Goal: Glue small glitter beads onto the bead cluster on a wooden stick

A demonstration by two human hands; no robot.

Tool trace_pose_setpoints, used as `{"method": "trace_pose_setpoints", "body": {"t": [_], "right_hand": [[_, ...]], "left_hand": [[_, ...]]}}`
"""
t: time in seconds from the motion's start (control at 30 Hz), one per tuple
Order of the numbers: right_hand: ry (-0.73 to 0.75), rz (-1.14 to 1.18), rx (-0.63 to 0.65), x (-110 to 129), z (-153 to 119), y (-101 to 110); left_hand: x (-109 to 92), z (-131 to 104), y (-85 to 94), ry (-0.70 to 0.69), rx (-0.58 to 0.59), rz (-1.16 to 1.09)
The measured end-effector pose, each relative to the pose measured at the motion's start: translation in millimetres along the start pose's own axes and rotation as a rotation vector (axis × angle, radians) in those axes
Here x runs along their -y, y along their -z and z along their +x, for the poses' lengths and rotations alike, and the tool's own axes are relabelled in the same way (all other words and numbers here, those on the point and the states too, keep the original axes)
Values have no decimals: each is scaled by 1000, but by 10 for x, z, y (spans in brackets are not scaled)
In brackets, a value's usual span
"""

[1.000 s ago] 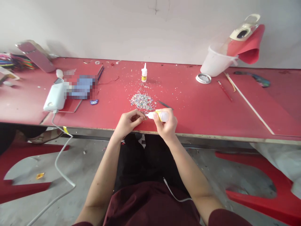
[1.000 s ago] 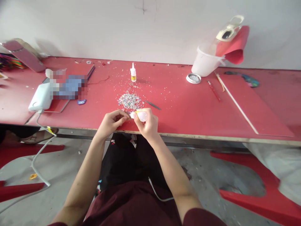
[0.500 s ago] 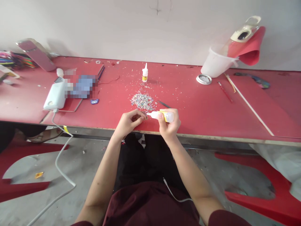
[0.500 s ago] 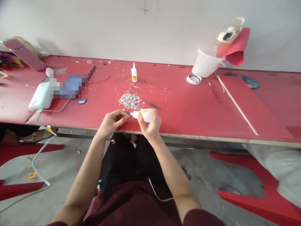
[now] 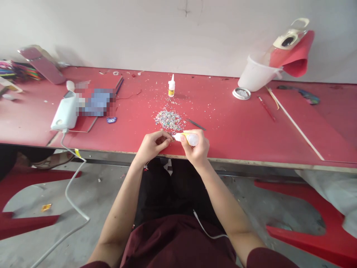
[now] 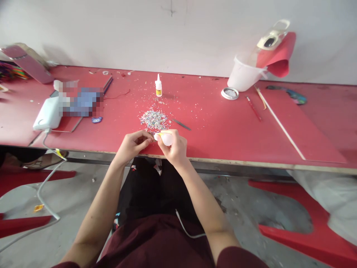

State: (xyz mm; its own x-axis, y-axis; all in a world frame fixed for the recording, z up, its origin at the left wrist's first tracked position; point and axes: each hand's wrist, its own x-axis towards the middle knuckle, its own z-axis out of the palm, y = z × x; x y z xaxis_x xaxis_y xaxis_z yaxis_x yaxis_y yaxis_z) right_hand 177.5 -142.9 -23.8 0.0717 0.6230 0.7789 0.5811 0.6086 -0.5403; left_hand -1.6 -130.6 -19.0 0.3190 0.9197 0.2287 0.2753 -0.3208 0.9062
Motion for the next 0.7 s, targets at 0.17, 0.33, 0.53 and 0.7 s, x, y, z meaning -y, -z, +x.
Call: {"method": "trace_pose_setpoints", "body": {"t": [0.17,0.33,0.53,0.7], "right_hand": [[-25,4,2,0,-2,1],[-53,36,-64,-29,-33,1],[-81,87,-115,-51,-57,1],[-99,85,-84,-44,-45,0]], "left_hand": [[-8,-5,4,-2,7,4],[-40,-9,-4,-5,-9,-91],[-30,-6,-19,10,-9,-115],[-26,-7,-15,6,-2,-114]]}}
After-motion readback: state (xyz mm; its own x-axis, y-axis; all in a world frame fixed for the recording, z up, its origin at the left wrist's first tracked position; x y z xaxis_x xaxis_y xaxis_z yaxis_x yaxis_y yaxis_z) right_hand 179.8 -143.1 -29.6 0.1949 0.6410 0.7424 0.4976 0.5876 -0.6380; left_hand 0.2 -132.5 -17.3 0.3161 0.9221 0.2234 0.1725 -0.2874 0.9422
